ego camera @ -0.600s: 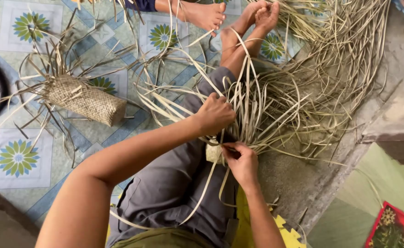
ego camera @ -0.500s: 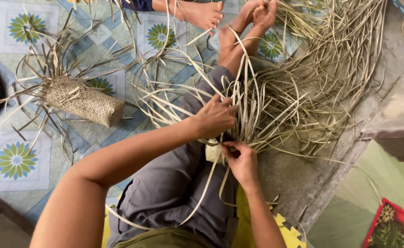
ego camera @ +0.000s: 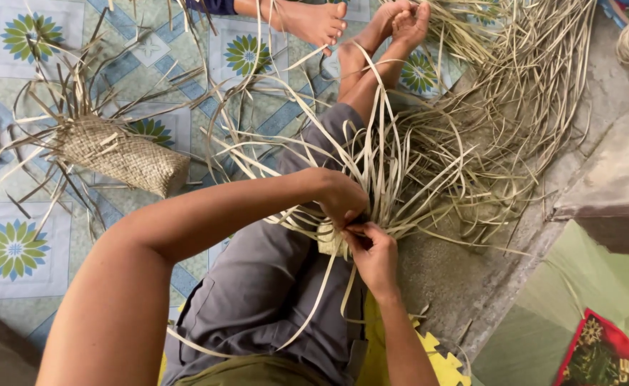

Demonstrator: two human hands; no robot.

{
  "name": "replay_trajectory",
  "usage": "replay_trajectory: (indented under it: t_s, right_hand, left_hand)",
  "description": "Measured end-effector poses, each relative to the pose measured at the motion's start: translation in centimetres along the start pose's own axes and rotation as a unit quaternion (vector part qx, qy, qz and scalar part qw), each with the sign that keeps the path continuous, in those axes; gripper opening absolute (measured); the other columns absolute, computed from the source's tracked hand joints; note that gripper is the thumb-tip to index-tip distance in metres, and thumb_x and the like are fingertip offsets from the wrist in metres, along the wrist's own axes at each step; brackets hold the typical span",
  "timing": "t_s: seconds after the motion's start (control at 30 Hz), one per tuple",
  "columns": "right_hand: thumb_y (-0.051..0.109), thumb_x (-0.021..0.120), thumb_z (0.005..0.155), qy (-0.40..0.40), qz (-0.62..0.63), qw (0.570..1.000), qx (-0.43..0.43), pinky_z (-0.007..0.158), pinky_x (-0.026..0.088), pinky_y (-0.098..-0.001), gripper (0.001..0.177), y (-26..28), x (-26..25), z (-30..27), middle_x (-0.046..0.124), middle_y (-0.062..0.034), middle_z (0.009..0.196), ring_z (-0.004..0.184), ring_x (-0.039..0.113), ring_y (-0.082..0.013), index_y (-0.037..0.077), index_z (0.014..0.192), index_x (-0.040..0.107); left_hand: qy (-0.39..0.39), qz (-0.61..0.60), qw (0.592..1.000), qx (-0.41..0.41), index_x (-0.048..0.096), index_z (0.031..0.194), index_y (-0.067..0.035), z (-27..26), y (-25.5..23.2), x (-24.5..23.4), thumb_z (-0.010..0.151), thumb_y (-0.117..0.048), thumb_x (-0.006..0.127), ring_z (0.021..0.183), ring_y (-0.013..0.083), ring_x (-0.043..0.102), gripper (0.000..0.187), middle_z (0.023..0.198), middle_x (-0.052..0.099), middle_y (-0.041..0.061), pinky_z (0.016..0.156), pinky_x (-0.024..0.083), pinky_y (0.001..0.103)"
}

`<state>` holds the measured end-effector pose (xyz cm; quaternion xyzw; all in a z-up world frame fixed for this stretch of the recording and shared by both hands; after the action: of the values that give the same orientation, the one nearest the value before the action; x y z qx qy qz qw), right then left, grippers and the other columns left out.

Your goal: Weaving thin bamboo strips into a basket-like structure while sitting on the floor.

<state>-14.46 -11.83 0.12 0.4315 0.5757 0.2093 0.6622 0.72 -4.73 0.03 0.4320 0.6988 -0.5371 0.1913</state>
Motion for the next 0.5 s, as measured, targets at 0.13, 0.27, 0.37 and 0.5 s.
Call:
replay_trajectory:
  t_s: [0.13, 0.27, 0.37, 0.5]
  right_hand:
    - [0.014, 0.088, 0.08, -0.073, -0.107, 0.988, -0.088, 0.058, 0.062, -0.0347, 0.021, -0.4, 0.2, -0.8, 0.068, -0.0054, 0.096, 0.077, 0.072, -0.0295, 0.005, 0.094, 0.075]
    - [0.039, 0.088, 0.079, -0.189, -0.215, 0.936, -0.203, 0.067, 0.058, -0.0311, 0.028, -1.7, 2.3, -2.7, 0.055, 0.0046, 0.099, 0.08, 0.069, -0.0199, 0.02, 0.087, 0.068]
    - [0.051, 0.085, 0.08, -0.224, -0.267, 0.909, -0.23, 0.068, 0.053, -0.0305, 0.029, -2.9, 3.7, -3.0, 0.058, 0.0082, 0.096, 0.076, 0.068, -0.0169, 0.027, 0.089, 0.071]
    - [0.037, 0.083, 0.085, -0.272, -0.277, 0.888, -0.247, 0.07, 0.047, -0.0264, 0.01, 0.9, 3.1, -2.8, 0.061, 0.0142, 0.093, 0.071, 0.066, -0.0101, 0.032, 0.091, 0.077]
  left_hand:
    - [0.007, -0.016, 1.0, -0.01, 0.078, 0.092, -0.011, 0.6, 0.8, 1.2, 0.076, -0.031, 0.082, 0.098, 0.0398, 0.074, 0.026, 0.097, 0.077, 0.018, 0.083, 0.058, 0.048]
    - [-0.001, -0.058, 0.998, -0.014, 0.076, 0.086, -0.008, 2.2, 2.7, 2.8, 0.07, -0.025, 0.081, 0.093, 0.0394, 0.073, 0.024, 0.089, 0.075, 0.018, 0.08, 0.057, 0.046]
    - [0.006, -0.072, 0.997, -0.018, 0.075, 0.083, -0.007, 3.6, 3.8, 3.7, 0.067, -0.028, 0.081, 0.09, 0.0386, 0.073, 0.027, 0.086, 0.075, 0.016, 0.077, 0.057, 0.046]
    - [-0.005, -0.086, 0.995, -0.041, 0.075, 0.077, -0.004, 3.9, 4.4, 3.8, 0.069, -0.025, 0.078, 0.085, 0.0366, 0.073, 0.023, 0.08, 0.074, 0.015, 0.072, 0.058, 0.043]
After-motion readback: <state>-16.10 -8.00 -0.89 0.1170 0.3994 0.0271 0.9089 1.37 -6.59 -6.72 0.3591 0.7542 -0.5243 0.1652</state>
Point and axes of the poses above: each hand's wrist, its own z-axis towards the middle knuckle, its own x-axis out of the palm, y = z × x, the point moved 3 cm from there along z, towards the middle knuckle
